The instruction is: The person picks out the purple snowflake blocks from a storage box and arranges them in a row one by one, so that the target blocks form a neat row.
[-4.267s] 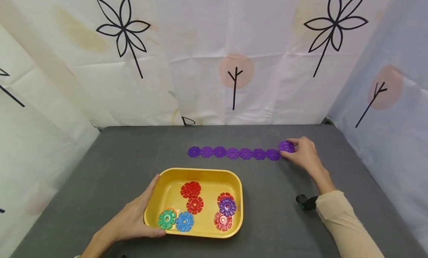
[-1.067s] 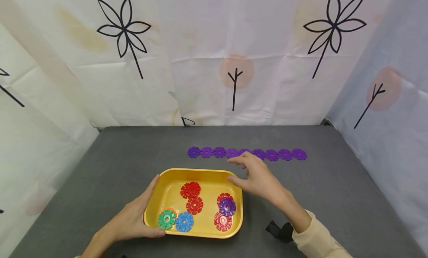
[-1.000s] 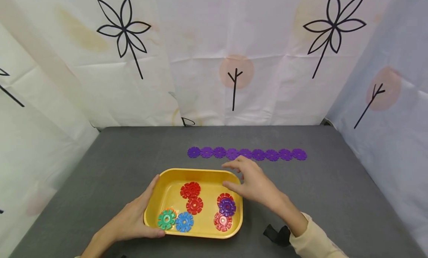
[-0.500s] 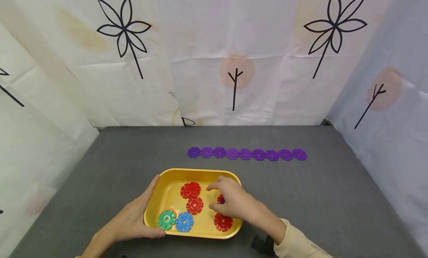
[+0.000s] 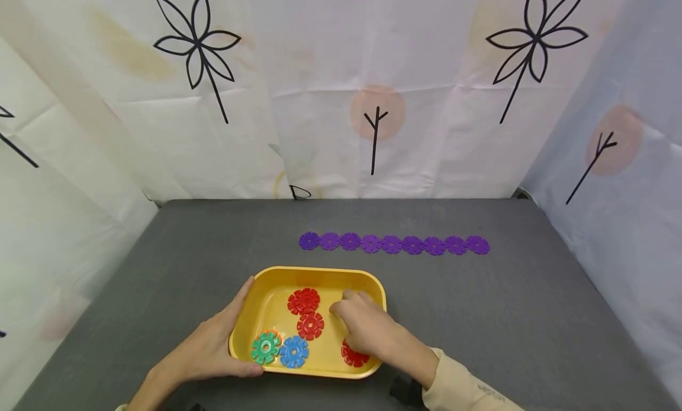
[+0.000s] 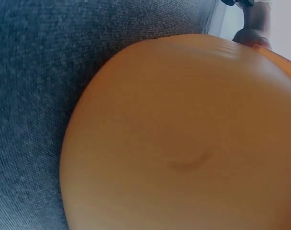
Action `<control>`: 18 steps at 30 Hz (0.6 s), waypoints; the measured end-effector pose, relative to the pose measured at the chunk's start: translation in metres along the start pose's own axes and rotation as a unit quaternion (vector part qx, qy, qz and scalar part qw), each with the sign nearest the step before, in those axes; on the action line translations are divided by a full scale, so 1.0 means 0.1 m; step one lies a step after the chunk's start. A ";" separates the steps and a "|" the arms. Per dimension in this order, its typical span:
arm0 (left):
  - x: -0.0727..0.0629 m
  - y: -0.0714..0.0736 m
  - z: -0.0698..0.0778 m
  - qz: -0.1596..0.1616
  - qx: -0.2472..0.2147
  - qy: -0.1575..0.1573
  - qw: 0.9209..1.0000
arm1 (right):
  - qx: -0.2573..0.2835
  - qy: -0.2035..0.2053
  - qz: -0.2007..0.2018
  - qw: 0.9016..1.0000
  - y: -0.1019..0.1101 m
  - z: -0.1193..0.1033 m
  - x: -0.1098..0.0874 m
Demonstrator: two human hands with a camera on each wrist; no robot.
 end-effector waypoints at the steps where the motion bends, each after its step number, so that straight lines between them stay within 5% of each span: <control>1: 0.00 0.01 0.00 0.002 0.002 -0.004 1.000 | 0.006 0.002 0.001 1.000 0.00 0.00 0.00; 10: 0.03 0.04 0.01 0.004 -0.033 -0.048 0.998 | 0.013 0.061 0.012 0.998 -0.02 -0.04 0.02; 18: 0.13 0.13 0.02 0.025 -0.051 -0.041 0.997 | 0.020 -0.040 0.016 0.999 0.00 0.04 0.03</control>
Point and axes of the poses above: each hand's wrist, its own x-axis towards the middle knuckle, its own y-axis out of the back of the hand, z = x × y, the point moved 5 cm from there along x, towards the middle knuckle, and after that the axes turned 7 degrees about x, right-handed, at the moved point
